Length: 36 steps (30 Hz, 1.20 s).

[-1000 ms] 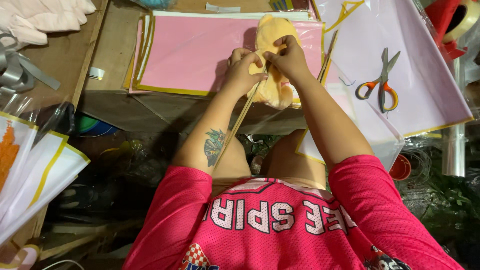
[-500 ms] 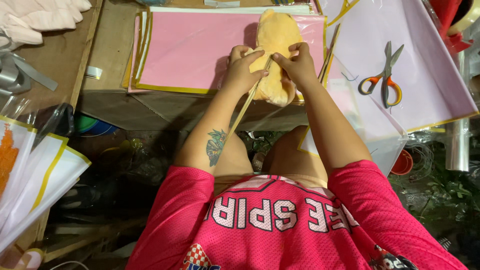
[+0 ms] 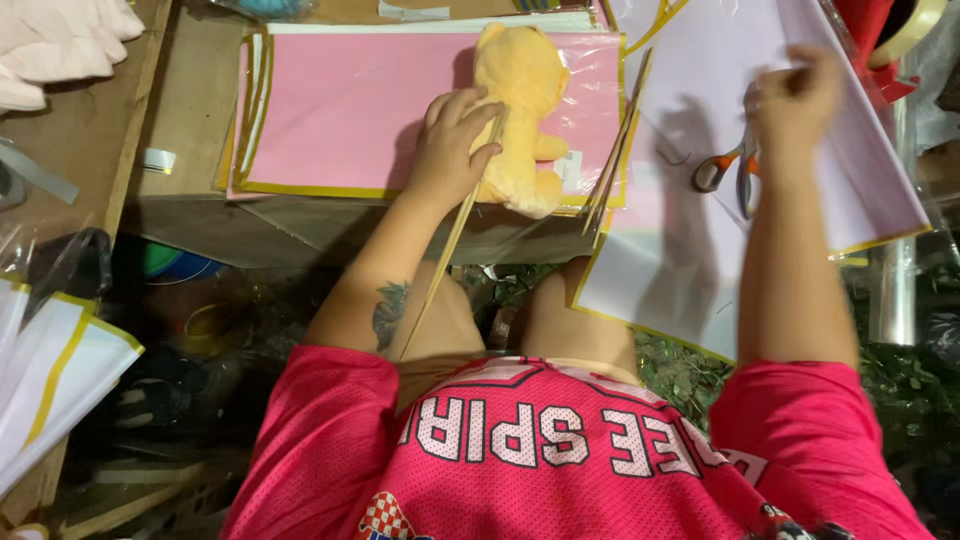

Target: The person trims a ribbon with scissors and then attaches wooden sticks to the back of a small teddy bear by hand.

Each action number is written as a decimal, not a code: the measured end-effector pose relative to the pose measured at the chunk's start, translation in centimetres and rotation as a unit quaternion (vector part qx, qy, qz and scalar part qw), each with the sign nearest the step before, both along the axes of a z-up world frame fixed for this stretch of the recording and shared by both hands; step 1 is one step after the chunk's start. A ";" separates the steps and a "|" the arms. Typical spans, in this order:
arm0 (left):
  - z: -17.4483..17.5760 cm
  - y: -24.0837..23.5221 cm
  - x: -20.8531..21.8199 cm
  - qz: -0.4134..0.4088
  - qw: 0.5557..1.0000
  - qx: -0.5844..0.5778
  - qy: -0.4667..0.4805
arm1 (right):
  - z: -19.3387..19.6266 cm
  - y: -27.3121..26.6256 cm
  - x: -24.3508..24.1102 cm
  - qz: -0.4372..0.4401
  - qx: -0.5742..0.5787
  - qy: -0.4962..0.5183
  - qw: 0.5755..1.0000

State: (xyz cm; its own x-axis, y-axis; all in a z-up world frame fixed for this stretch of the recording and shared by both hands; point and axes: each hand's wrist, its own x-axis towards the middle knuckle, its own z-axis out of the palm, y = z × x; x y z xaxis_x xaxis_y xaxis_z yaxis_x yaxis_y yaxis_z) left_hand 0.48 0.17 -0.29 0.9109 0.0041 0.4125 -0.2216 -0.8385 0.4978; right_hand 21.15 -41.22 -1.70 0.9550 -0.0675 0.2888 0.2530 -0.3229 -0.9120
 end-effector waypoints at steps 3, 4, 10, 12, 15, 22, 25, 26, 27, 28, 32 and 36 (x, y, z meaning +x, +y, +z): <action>0.5 -0.3 0.1 0.008 0.994 0.103 0.019 | -3.3 -11.6 10.3 -0.144 -0.058 -0.184 0.971; 0.8 -0.5 0.0 0.025 0.989 0.141 0.049 | -4.2 -15.3 13.5 -0.240 -0.086 -0.206 0.945; -0.7 -0.4 -0.8 0.050 0.991 0.120 -0.019 | -0.1 -17.4 13.5 -0.152 -0.188 0.234 0.942; -0.7 -0.6 -1.0 0.056 0.991 0.124 -0.012 | -1.4 -17.9 15.1 -0.150 -0.177 0.255 0.939; -1.1 -0.3 -1.0 0.070 0.989 0.132 0.002 | -2.2 -17.7 17.4 -0.193 -0.147 0.284 0.928; -1.1 -0.3 -1.5 0.092 0.988 0.123 0.013 | -11.1 -28.3 34.5 -0.222 -0.137 0.416 0.871; -1.5 -0.3 -1.6 0.095 0.988 0.119 0.014 | -2.3 -22.7 16.2 -0.153 0.234 0.172 0.945; -1.4 -0.3 -1.6 0.091 0.989 0.119 0.014 | -0.9 -20.9 12.1 -0.157 0.234 0.172 0.944; -1.3 -0.3 -1.5 0.090 0.989 0.116 0.005 | 0.6 -19.0 8.3 -0.159 0.216 0.178 0.947; -1.3 -0.4 -1.5 0.089 0.990 0.112 -0.004 | 2.0 -17.0 4.4 -0.161 0.197 0.185 0.949; -1.1 -0.6 -1.6 0.086 0.991 0.102 0.004 | 4.7 -11.6 -0.5 -0.213 0.278 0.291 0.890; -1.5 -0.5 -1.5 0.094 0.992 0.087 0.003 | -0.8 -13.2 3.9 -0.187 0.317 0.325 0.871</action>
